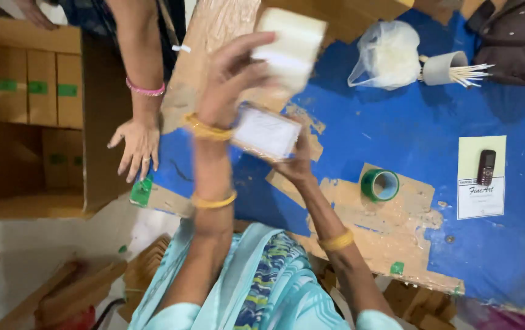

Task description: Packing small cardboard boxes and applying tape.

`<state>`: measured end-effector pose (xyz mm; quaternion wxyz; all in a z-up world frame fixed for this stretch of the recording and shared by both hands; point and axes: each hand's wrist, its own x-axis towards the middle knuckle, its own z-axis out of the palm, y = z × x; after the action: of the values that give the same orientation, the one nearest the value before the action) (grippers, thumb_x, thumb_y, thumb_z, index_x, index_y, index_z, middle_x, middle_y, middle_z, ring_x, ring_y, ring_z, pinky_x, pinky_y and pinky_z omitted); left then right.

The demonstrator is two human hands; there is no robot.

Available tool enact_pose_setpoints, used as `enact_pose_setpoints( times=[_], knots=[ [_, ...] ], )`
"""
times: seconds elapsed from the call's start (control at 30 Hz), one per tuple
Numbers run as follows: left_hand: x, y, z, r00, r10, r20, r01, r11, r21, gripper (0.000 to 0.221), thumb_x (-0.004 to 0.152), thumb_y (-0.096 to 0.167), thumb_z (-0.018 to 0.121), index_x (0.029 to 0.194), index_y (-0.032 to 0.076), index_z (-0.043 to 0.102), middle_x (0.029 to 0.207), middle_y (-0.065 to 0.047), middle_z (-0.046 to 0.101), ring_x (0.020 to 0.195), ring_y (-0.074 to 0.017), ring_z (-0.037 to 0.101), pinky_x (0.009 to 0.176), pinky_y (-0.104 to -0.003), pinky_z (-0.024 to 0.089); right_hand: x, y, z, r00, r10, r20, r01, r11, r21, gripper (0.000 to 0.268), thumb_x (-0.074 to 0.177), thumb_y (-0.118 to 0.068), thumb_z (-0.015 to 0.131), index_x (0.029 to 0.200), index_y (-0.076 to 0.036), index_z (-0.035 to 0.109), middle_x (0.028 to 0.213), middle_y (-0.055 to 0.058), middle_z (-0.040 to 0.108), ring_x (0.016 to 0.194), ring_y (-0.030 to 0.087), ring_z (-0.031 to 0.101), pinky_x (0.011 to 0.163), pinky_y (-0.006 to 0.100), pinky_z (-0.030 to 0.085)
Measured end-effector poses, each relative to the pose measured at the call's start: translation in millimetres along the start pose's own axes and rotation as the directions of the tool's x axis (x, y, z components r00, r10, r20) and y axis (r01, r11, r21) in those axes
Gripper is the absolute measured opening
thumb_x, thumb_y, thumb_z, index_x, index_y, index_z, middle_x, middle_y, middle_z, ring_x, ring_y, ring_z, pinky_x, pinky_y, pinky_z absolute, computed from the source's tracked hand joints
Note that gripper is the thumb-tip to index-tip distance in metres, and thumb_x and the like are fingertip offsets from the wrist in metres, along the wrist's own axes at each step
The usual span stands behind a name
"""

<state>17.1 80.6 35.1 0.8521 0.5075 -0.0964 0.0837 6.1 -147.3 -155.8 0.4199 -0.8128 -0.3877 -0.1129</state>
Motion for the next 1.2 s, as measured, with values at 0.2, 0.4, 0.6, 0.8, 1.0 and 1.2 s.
enact_pose_setpoints(
  times=[0.2,0.4,0.6,0.8,1.0,1.2],
  knots=[
    [-111,110,-44,0.95,0.233,-0.207,-0.184,0.956,0.231,0.035,0.096,-0.012,0.058,0.13,-0.005,0.061,0.121,-0.018,0.068,0.1,-0.0262,0.072,0.086,-0.037,0.063,69,7,56,0.898,-0.289,0.33,0.353,0.924,-0.151,0.061,0.09,-0.029,0.073,0.148,-0.026,0.052,0.156,0.011,0.048,0.148,0.034,0.042,0.124,0.057,0.026],
    [-183,116,-73,0.957,0.158,-0.243,-0.09,0.958,0.271,0.037,0.09,-0.017,0.051,0.122,-0.006,0.065,0.118,-0.021,0.069,0.097,-0.0267,0.074,0.084,-0.04,0.066,207,75,18,0.953,-0.072,0.295,0.17,0.932,-0.321,0.057,0.098,-0.036,0.074,0.148,-0.018,0.056,0.159,0.012,0.048,0.154,0.036,0.038,0.129,0.052,0.032],
    [-179,66,-74,0.899,-0.103,-0.426,0.215,0.95,0.225,0.032,0.088,-0.018,0.059,0.116,-0.007,0.069,0.123,-0.02,0.067,0.105,-0.0259,0.071,0.085,-0.041,0.065,330,157,-52,0.96,0.264,0.092,-0.096,0.619,-0.779,0.125,0.057,-0.042,0.095,0.158,-0.004,0.033,0.153,0.026,0.038,0.142,0.048,0.034,0.11,0.074,0.029],
    [-152,50,-61,0.867,-0.262,-0.424,0.369,0.909,0.193,0.03,0.089,-0.012,0.065,0.117,-0.006,0.073,0.113,-0.016,0.071,0.089,-0.0219,0.072,0.078,-0.034,0.063,243,153,-72,0.978,-0.112,0.175,0.208,0.583,-0.786,0.103,0.068,-0.024,0.087,0.158,-0.005,0.042,0.159,0.026,0.04,0.146,0.046,0.037,0.115,0.064,0.031],
    [-132,69,-39,0.871,-0.335,-0.36,0.409,0.9,0.153,0.031,0.086,-0.014,0.065,0.115,-0.006,0.072,0.111,-0.015,0.073,0.087,-0.02,0.073,0.078,-0.031,0.062,113,-17,-161,0.989,-0.134,-0.065,0.106,0.937,-0.332,0.079,0.081,-0.022,0.093,0.146,-0.002,0.052,0.152,0.018,0.056,0.145,0.032,0.055,0.122,0.048,0.045],
    [-104,100,5,0.955,-0.215,-0.206,0.245,0.96,0.135,0.033,0.086,-0.017,0.059,0.115,-0.008,0.071,0.113,-0.016,0.071,0.091,-0.022,0.074,0.082,-0.032,0.065,9,-47,-125,0.944,0.282,0.172,-0.33,0.804,0.494,0.095,0.07,-0.031,0.096,0.147,-0.003,0.048,0.144,0.015,0.059,0.136,0.025,0.059,0.114,0.041,0.05]
  ],
)
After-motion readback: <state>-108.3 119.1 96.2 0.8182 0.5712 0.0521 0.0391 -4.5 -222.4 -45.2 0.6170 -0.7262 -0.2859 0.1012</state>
